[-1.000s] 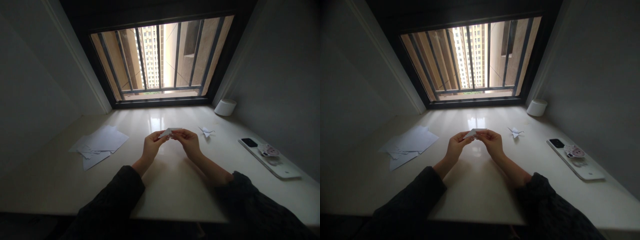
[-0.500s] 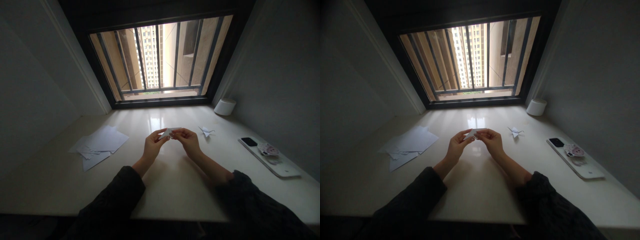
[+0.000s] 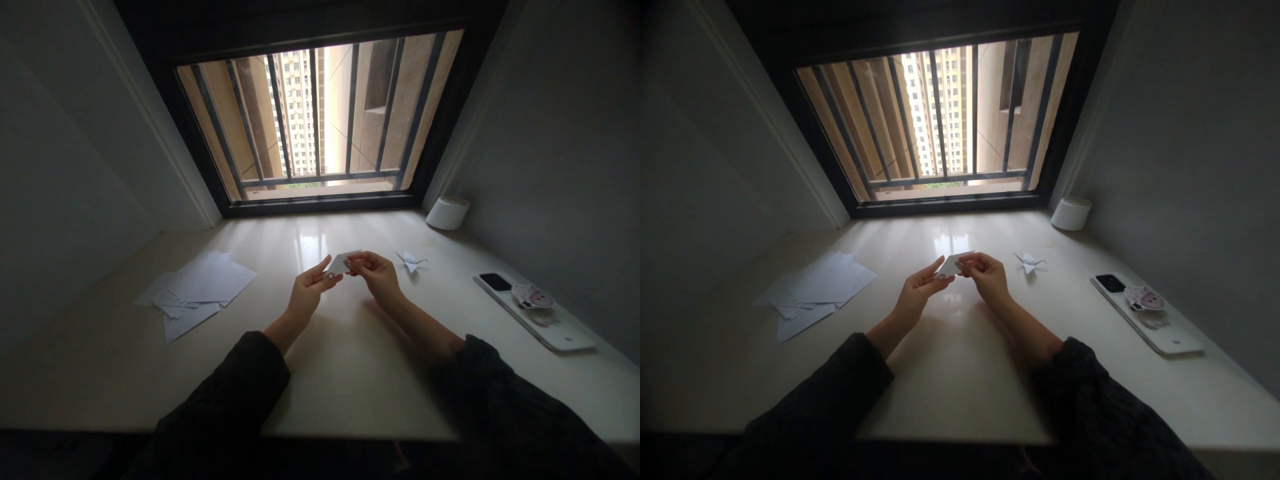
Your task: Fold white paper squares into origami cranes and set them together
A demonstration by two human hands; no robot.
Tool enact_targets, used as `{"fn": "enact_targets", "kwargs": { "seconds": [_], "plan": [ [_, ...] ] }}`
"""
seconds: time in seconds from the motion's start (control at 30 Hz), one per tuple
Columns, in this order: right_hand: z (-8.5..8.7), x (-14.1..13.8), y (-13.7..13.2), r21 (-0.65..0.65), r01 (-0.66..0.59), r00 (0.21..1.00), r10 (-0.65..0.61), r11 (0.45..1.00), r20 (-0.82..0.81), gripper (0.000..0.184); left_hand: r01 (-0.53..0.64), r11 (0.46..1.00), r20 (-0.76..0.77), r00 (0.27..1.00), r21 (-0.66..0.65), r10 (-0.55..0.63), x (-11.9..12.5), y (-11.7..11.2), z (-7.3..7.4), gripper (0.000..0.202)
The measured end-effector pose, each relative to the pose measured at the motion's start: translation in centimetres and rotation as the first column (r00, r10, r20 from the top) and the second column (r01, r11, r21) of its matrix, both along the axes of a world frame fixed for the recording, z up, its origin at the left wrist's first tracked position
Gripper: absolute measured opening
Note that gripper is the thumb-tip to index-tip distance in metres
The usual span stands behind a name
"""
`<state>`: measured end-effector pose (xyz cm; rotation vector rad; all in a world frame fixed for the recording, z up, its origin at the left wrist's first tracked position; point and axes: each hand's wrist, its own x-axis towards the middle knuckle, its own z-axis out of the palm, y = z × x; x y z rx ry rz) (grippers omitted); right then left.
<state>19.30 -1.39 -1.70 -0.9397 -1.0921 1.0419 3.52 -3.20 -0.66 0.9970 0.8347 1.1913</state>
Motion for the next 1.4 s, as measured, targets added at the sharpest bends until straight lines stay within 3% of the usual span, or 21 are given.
{"fn": "enact_targets", "kwargs": {
  "seconds": [0.2, 0.5, 0.73, 1.0, 1.27, 1.4],
  "plan": [
    [-0.2, 0.4, 0.3, 0.014, -0.051, 0.999, 0.051, 0.999, -0.005, 0.029, 0.027, 0.997, 0.013, 1.0, -0.076, -0.026, -0.2, -0.1, 0.3, 0.062],
    [-0.2, -0.2, 0.0, 0.057, 0.016, 1.0, -0.017, 0.998, 0.005, 0.028, 0.024, 0.996, 0.035, 0.999, -0.081, -0.021, -0.2, 0.1, 0.2, 0.057],
    [0.5, -0.6, -0.6, 0.021, -0.026, 0.998, 0.027, 0.999, -0.05, 0.042, 0.016, 0.999, 0.028, 1.0, -0.038, -0.015, -0.5, 0.2, 0.4, 0.056],
    [-0.3, -0.7, -0.3, 0.0, 0.026, 0.988, -0.026, 1.0, -0.153, 0.044, 0.076, 0.995, 0.042, 0.996, -0.059, -0.073, -0.1, 0.1, 0.6, 0.054],
    [-0.3, -0.8, -0.3, 0.087, 0.097, 0.995, -0.093, 0.991, -0.044, 0.033, 0.151, 0.988, -0.056, 0.987, 0.023, -0.149, -0.2, 0.1, 0.6, 0.049],
    [-0.4, -0.2, 0.0, 0.185, 0.162, 0.979, -0.181, 0.969, 0.09, 0.023, 0.246, 0.969, -0.14, 0.96, 0.018, -0.241, -0.4, 0.3, 0.3, 0.068]
  ]
}}
